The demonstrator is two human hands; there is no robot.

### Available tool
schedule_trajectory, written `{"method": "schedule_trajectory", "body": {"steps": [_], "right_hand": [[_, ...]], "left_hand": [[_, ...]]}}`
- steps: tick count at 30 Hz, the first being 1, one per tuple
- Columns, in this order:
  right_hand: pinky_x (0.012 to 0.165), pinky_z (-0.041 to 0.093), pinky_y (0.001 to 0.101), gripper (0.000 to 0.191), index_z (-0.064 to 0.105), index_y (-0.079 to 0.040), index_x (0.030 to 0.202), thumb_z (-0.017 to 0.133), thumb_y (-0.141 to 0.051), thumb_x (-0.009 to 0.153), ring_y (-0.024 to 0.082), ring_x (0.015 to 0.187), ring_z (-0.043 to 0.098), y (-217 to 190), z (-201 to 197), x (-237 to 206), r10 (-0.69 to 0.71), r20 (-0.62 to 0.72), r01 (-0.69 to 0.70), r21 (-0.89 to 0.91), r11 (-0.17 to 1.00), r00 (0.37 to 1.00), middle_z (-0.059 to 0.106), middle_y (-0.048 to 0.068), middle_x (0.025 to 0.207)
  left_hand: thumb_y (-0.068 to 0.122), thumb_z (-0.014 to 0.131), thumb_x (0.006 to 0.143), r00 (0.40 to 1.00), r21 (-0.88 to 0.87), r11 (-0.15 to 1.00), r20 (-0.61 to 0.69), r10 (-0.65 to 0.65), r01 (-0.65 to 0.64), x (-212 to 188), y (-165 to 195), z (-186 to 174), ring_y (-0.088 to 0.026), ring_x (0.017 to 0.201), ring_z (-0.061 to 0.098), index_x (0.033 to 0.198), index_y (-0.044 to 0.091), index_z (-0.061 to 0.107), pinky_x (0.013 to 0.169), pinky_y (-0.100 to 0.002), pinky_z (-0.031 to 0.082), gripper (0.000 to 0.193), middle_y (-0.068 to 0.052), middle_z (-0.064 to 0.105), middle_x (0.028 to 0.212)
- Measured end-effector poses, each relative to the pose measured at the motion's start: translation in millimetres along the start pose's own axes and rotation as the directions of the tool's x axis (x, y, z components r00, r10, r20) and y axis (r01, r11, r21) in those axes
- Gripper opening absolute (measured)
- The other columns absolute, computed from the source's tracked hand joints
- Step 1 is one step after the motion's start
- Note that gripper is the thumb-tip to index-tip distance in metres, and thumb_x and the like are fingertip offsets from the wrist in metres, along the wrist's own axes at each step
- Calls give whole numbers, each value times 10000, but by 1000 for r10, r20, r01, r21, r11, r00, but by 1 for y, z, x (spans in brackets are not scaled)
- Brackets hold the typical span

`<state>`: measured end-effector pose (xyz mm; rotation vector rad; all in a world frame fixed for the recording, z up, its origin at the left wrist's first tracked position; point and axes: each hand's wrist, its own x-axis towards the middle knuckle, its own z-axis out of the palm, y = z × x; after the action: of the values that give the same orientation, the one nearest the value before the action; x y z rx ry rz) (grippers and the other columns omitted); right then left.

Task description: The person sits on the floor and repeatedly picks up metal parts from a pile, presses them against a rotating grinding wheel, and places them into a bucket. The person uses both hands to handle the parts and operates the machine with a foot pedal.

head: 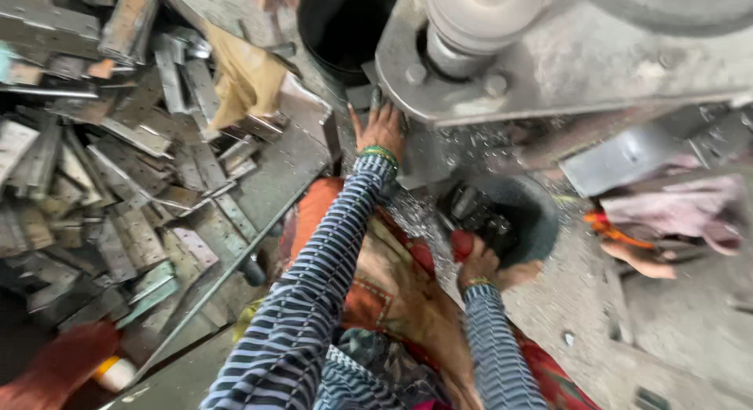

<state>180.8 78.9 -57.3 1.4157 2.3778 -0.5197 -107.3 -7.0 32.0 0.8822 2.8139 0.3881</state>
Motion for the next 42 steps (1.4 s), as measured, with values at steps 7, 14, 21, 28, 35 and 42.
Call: {"method": "schedule_trajectory", "body": {"steps": [7,14,21,28,35,42], "right_hand": [[1029,424,592,852,217,-266,1509,755,-318,850,441,1349,391,-1,-11,-8,-13,31,14,-41,999,999,383,219,1491],[1076,340,634,876,460,-260,1438,865,-200,664,354,1289,477,-4,-26,-30,-95,-321,89,-35,995,942,569,117,1315],[1047,376,582,837,446,-225,1432,850,-260,700,340,1290,461,-1,-31,-39,-87,-274,108,62,992,958,535,128,1323],[1032,427,553,771,438,-233,1470,779,-184,780,366,1273,488,7,-23,-38,-143,-319,163,39,986,937,557,132,1311],[1095,361,573,778,418,-185,1485,757,-167,785,398,1269,485,11,-9,-25,-161,-324,181,33,983,932,556,176,1298],[1109,306,608,767,384,-223,1497,700,-199,799,389,1303,459,20,4,-18,-122,-222,122,-13,992,967,545,185,1341]], "left_hand": [[431,595,911,994,-103,994,109,31,-20,11,-10,-16,-244,1532,125,1584,202,277,1162,-682,-92,779,-21,208,1677],[544,641,880,946,17,955,-137,294,-295,-69,-8,39,-292,1535,189,1538,75,362,1131,-769,-27,855,-109,368,1592],[131,626,932,836,153,896,-322,444,-417,-101,2,72,-285,1385,493,1269,220,636,1223,-721,88,349,-40,625,1336],[170,709,942,889,-238,857,-128,439,-458,-61,-1,21,-365,1029,677,1238,125,621,881,-509,563,313,-138,669,1207],[265,792,800,953,-240,971,-293,-81,8,-45,47,36,-342,957,690,1434,-29,434,868,-437,569,785,-177,679,1053],[379,707,869,999,-176,983,-12,49,-50,-80,40,68,-281,1401,422,1467,82,520,1157,-482,442,693,-109,498,1486]]}}
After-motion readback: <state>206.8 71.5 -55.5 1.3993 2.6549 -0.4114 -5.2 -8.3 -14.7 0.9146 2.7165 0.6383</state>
